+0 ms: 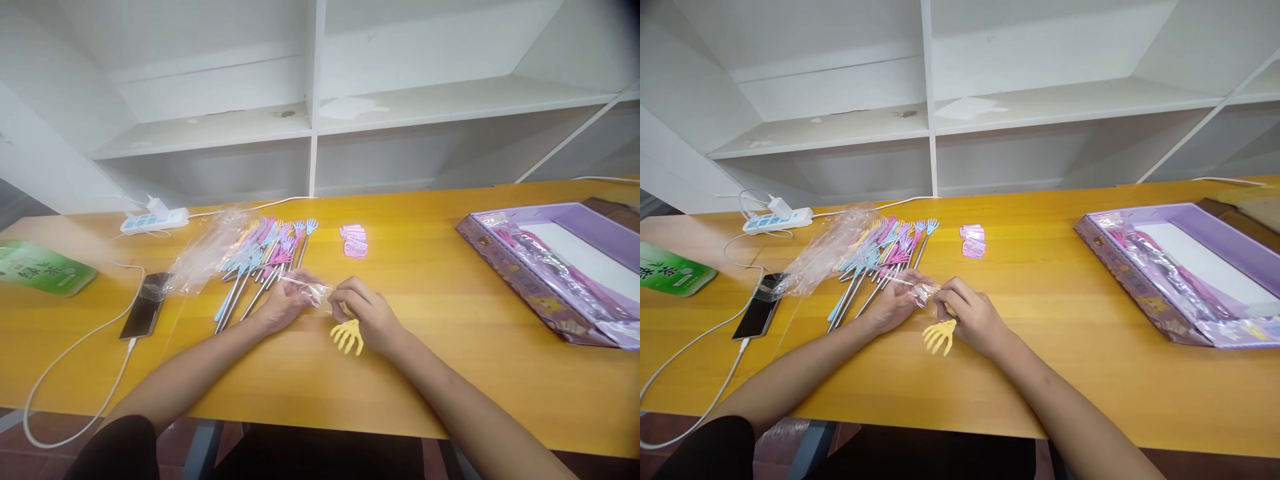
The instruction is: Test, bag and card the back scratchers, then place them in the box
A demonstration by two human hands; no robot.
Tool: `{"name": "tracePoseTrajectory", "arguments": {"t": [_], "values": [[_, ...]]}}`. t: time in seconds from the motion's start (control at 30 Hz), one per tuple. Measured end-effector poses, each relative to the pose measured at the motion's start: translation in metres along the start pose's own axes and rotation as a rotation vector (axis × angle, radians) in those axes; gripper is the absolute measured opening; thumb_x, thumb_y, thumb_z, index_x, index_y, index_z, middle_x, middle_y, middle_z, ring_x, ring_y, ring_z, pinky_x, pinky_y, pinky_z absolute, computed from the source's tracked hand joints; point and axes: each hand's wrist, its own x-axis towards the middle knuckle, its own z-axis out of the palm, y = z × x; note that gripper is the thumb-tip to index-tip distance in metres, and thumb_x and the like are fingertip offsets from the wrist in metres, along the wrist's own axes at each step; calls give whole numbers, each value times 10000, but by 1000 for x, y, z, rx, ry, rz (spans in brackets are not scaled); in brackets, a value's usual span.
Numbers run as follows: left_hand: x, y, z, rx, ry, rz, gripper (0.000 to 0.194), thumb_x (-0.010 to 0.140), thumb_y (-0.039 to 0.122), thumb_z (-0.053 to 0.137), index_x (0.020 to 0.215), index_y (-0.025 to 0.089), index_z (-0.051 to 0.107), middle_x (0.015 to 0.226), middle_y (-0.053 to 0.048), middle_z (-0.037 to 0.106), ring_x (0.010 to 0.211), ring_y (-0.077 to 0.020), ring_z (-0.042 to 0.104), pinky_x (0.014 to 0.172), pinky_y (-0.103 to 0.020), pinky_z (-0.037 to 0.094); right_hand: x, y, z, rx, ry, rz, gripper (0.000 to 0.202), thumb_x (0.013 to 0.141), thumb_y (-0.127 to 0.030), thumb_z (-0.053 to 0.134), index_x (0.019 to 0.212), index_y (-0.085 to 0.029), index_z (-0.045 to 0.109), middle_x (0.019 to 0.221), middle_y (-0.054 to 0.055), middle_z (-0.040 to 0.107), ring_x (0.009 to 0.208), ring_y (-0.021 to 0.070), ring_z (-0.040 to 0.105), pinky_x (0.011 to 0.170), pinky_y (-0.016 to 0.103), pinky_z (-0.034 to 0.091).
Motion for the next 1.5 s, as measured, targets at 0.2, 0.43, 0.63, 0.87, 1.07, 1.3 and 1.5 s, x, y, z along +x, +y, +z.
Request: {"name": "tracePoseTrajectory", "arguments": {"t": [0.2, 0.43, 0.63, 0.87, 1.07, 1.3, 1.5], "values": [[-2, 1, 1, -34, -39, -53, 494, 740, 298, 958, 1082, 201, 616, 1010, -60, 779, 891, -174, 738, 892, -312, 536, -6, 8, 4, -184, 19, -45, 159, 977, -91, 588, 1057, -204, 666, 944, 56, 630, 727, 124, 609, 535, 215, 398], [-2, -1, -4, -125, 41, -92, 451, 780, 260, 928, 1103, 182, 623, 974, -42, 769, 894, -144, 739, 890, -253, 553, -3, 5, -3, -219, 7, -122, 425, 999, 5, 472, 1283, -224, 690, 858, 18, 629, 640, 103, 561, 550, 223, 404], [-5, 2, -1, -135, -11, -124, 337, 837, 261, 870, 1018, 192, 593, 1019, -56, 761, 947, -173, 741, 882, -312, 598, 1, 2, -6, -248, 52, -120, 377, 993, 20, 426, 1176, -205, 667, 840, 19, 650, 618, 106, 547, 528, 238, 381], [-9, 0, 9, -116, 13, -130, 371, 819, 254, 885, 995, 190, 564, 972, -56, 764, 920, -195, 748, 881, -365, 607, 0, 3, -7, -275, 30, -171, 268, 1025, -38, 491, 1130, -203, 674, 846, 27, 654, 647, 115, 566, 564, 242, 404], [-8, -4, 5, -213, 70, -184, 325, 832, 205, 862, 1028, 176, 604, 927, -27, 738, 789, -123, 701, 765, -243, 562, -1, 7, -6, -270, 1, -192, 329, 1013, -25, 494, 1210, -203, 688, 831, 20, 635, 644, 122, 545, 554, 250, 383], [-8, -2, 4, -263, 53, -208, 320, 823, 180, 869, 1043, 161, 636, 893, -14, 699, 733, -80, 649, 710, -185, 516, -6, 11, -6, -263, -31, -245, 488, 1019, -29, 526, 1479, -188, 565, 849, 20, 624, 683, 127, 549, 584, 242, 412], [-7, 6, 5, -168, -55, -129, 641, 693, 326, 986, 1252, 248, 682, 1343, -81, 657, 989, -150, 670, 851, -267, 533, -3, 10, -7, -279, -50, -237, 620, 1007, 4, 488, 1590, -203, 456, 809, 4, 568, 641, 135, 476, 553, 244, 364]]}}
